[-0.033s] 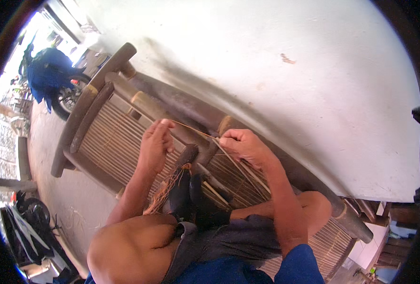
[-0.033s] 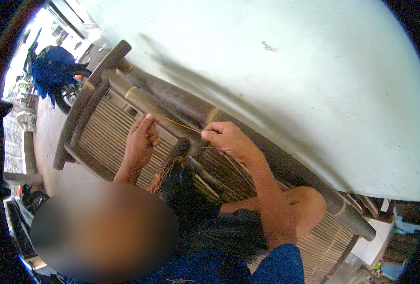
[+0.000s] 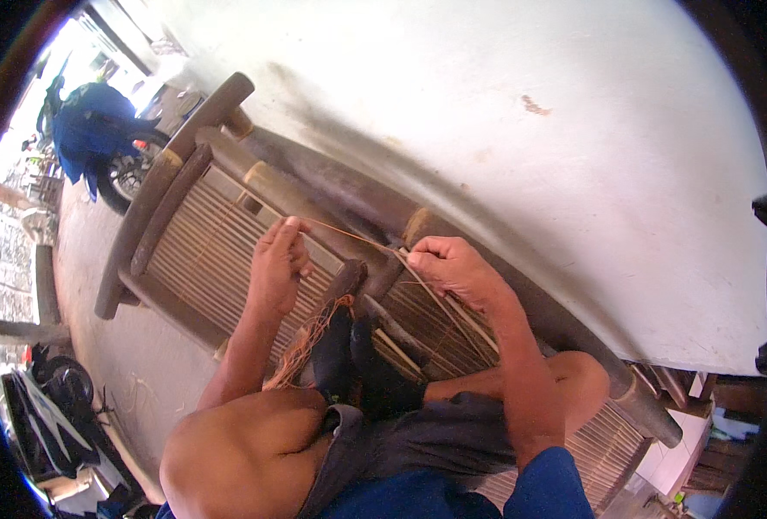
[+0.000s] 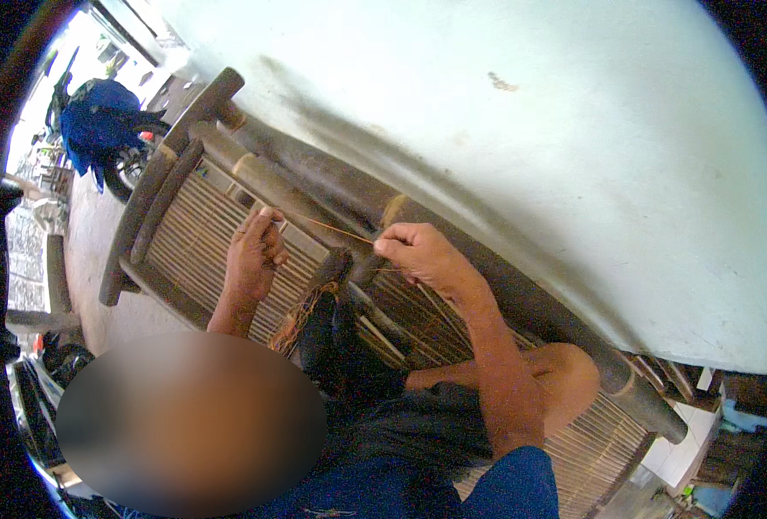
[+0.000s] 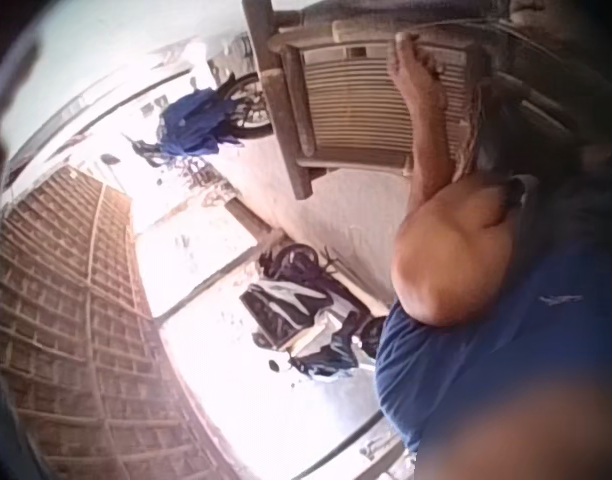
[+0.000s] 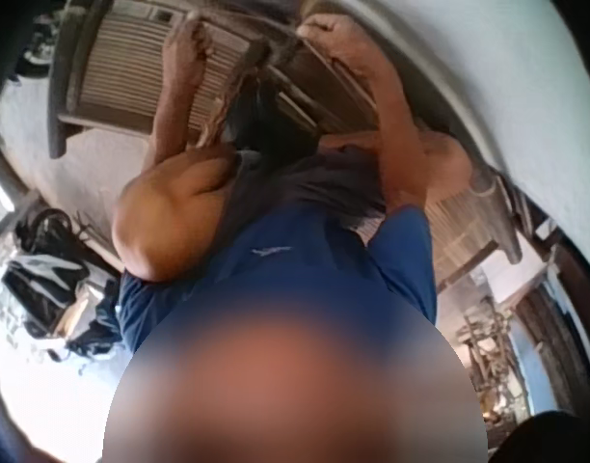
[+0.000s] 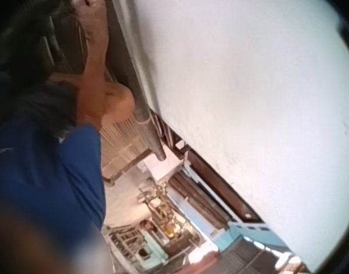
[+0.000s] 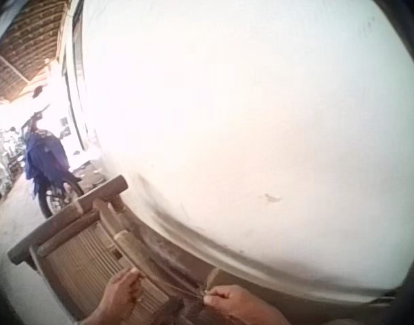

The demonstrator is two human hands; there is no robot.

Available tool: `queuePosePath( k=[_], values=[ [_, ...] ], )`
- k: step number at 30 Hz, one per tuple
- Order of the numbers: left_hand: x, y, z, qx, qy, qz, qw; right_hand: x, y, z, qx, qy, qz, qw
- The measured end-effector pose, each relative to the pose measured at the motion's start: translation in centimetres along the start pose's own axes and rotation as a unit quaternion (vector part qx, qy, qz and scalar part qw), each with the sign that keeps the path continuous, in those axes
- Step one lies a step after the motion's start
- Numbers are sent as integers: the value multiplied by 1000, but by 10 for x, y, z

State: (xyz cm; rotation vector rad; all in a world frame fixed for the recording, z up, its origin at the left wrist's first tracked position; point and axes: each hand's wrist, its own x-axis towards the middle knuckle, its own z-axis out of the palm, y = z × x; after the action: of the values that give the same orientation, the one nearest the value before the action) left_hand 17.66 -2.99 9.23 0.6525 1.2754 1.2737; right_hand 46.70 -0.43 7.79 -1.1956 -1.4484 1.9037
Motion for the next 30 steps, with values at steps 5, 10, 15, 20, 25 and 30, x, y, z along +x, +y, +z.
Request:
queuePosePath(
  k=[5,10,15,20,25,30],
  values=[
    [-5,-17,-52,-105,48,-22,993,-5,25,-4,-14,31,16,999],
    [-3,-35,-61,-141,44,-61,987,-6,37,-11,-47,115,-24,992],
    [-7,-42,-57,-150,18,-85,985,-13,37,-21,-102,197,-44,974],
    [-8,-25,-53,-175,26,-54,983,-32,21,-19,-260,180,-24,948],
    [-12,5,-49,-190,-7,-7,982,-49,21,7,-402,67,28,913],
    [-13,36,-32,-202,-91,30,975,-34,32,45,-443,113,-111,882]
  ],
)
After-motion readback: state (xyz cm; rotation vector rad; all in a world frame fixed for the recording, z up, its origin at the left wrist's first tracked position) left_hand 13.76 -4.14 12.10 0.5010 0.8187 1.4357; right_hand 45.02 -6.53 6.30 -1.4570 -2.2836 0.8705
